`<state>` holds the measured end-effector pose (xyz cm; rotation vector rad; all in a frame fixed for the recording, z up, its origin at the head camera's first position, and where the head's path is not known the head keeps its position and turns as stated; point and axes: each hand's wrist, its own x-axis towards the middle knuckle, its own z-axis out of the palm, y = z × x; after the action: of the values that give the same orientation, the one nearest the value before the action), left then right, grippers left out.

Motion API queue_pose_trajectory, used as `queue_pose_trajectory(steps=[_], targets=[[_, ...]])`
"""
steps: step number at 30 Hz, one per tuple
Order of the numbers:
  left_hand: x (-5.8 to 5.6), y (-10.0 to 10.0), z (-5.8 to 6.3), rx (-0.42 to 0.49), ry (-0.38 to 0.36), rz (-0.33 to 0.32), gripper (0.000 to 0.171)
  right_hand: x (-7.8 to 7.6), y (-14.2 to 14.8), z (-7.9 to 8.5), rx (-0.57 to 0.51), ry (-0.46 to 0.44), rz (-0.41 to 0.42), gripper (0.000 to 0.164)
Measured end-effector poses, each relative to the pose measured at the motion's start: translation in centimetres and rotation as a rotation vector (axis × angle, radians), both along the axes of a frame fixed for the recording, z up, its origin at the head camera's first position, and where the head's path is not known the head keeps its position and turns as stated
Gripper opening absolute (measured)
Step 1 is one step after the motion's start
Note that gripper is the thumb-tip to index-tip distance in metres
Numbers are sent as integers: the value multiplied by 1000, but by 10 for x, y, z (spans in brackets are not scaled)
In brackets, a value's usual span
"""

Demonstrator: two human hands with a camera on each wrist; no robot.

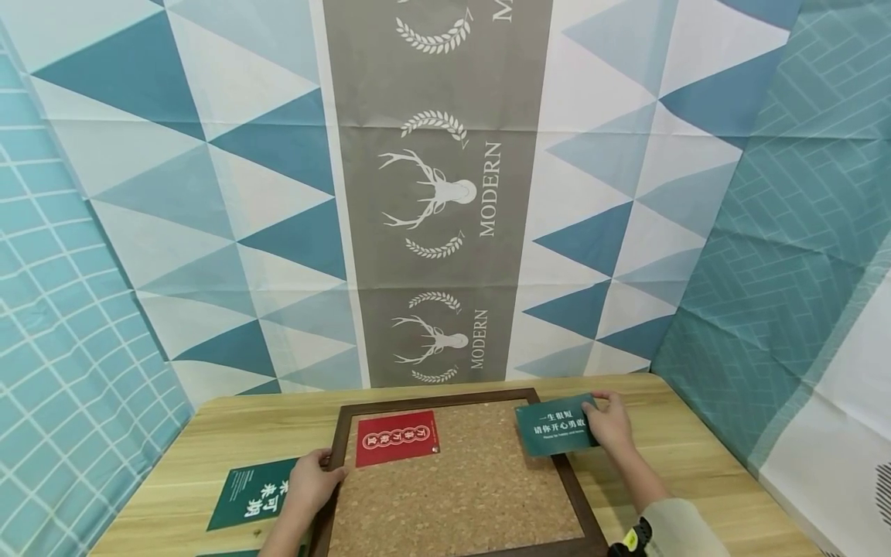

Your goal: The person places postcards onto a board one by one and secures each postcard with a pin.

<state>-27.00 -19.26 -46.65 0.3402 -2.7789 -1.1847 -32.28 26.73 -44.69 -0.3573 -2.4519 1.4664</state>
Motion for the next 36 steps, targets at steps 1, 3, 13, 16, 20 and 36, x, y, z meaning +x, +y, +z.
queue_pose_trajectory(steps=[1, 3, 13, 16, 20, 36], targets=[[0, 0, 0, -1, 1, -1, 52, 0, -1, 0, -1, 5, -2, 41], [0, 0, 0, -4, -3, 3, 52, -2, -4, -1, -8, 9, -6, 40], [0, 0, 1, -2, -2, 3, 53, -6, -17, -4, -58, 16, 2, 41], [0, 0, 0, -3, 1, 2, 53, -5, -22, -4, -63, 11, 3, 41], [0, -1, -1, 6, -1, 7, 52, -5, -29, -4, -89, 8, -1, 40], [-2, -1, -4, 11, -2, 21, 52, -12, -44, -4, -59, -2, -8, 40]])
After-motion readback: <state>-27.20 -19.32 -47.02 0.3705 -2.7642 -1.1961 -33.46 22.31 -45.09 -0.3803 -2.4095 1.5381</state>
